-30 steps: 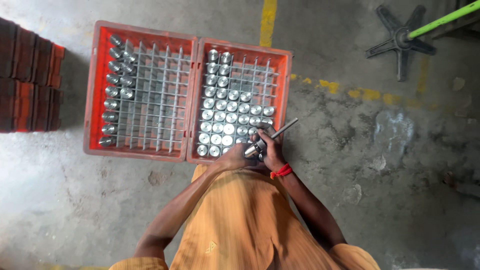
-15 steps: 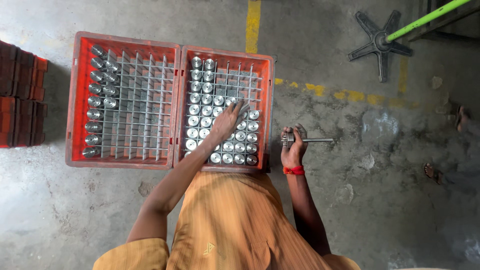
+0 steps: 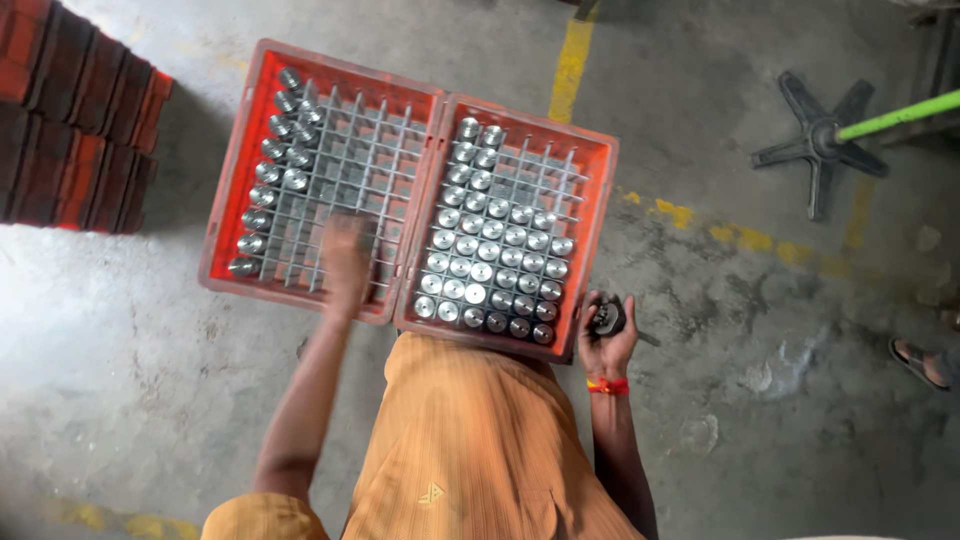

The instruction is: The person transfers small cylindrical metal parts from one side of a red crate to the other, then moves the crate to a metal table and continues transferring parts into a second crate. The person handles the parts one by one and arranges them in rows within the crates.

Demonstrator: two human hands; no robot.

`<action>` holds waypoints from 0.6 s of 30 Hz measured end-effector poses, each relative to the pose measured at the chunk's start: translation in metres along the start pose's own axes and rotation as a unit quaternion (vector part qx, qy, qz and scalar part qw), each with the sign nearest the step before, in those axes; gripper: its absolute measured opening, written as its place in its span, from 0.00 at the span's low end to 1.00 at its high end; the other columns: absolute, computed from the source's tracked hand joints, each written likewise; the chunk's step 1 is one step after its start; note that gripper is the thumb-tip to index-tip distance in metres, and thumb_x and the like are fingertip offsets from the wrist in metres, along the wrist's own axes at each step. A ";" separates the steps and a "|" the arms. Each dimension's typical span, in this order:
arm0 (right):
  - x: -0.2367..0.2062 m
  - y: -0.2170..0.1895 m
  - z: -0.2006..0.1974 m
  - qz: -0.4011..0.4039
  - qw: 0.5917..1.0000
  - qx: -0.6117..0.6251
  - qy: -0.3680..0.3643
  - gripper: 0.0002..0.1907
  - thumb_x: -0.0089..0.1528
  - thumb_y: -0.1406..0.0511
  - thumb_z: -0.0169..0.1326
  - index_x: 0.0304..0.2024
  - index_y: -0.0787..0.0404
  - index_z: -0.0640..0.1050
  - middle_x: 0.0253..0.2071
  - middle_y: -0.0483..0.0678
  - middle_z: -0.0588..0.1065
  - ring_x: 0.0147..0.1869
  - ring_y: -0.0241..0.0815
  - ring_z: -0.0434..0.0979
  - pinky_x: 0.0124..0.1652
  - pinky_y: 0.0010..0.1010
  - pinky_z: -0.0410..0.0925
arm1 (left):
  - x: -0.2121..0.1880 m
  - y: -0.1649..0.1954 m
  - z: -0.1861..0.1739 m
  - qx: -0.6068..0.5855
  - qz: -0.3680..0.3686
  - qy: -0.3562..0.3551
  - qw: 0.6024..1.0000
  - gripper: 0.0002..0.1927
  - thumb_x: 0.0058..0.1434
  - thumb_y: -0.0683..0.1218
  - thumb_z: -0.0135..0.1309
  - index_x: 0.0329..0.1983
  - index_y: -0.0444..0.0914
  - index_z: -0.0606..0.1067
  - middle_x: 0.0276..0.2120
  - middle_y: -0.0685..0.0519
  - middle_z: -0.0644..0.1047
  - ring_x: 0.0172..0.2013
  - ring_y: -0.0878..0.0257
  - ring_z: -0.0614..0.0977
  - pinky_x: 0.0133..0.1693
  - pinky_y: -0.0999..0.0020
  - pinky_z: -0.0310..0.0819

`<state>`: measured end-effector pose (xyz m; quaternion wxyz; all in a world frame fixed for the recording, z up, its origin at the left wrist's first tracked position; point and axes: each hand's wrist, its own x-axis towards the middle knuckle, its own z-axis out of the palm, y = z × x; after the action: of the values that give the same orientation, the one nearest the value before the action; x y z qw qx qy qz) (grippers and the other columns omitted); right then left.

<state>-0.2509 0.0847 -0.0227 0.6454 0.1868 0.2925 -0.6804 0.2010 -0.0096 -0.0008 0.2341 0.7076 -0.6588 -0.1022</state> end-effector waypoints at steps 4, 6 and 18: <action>0.004 0.031 0.002 0.059 0.988 -0.139 -0.014 0.16 0.71 0.54 0.51 0.43 0.61 0.76 0.41 0.51 0.78 0.49 0.49 0.81 0.50 0.40 0.77 | 0.002 -0.091 -0.059 0.130 -0.093 0.124 0.979 0.29 0.57 0.42 0.65 0.62 0.34 0.76 0.67 0.28 0.63 0.67 0.31 0.59 0.64 0.38 0.53; 0.011 0.057 0.005 0.040 0.969 -0.241 -0.024 0.15 0.70 0.54 0.52 0.42 0.60 0.75 0.40 0.50 0.77 0.48 0.48 0.81 0.49 0.42 0.77 | 0.010 -0.115 -0.068 0.130 -0.111 0.095 0.981 0.34 0.48 0.47 0.70 0.59 0.34 0.77 0.67 0.25 0.58 0.66 0.30 0.55 0.62 0.35 0.51; -0.003 0.103 -0.006 -0.029 0.915 -0.401 -0.026 0.11 0.70 0.58 0.50 0.41 0.60 0.73 0.37 0.50 0.78 0.42 0.44 0.80 0.40 0.34 0.74 | 0.001 -0.119 -0.114 -0.240 -0.082 0.132 0.958 0.23 0.56 0.48 0.71 0.51 0.35 0.76 0.56 0.46 0.77 0.60 0.54 0.75 0.63 0.57 0.71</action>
<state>-0.1498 0.0912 -0.0413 0.6536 -0.1142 0.5294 -0.5286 0.3582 0.0144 0.0429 0.4724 0.6896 -0.5179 -0.1817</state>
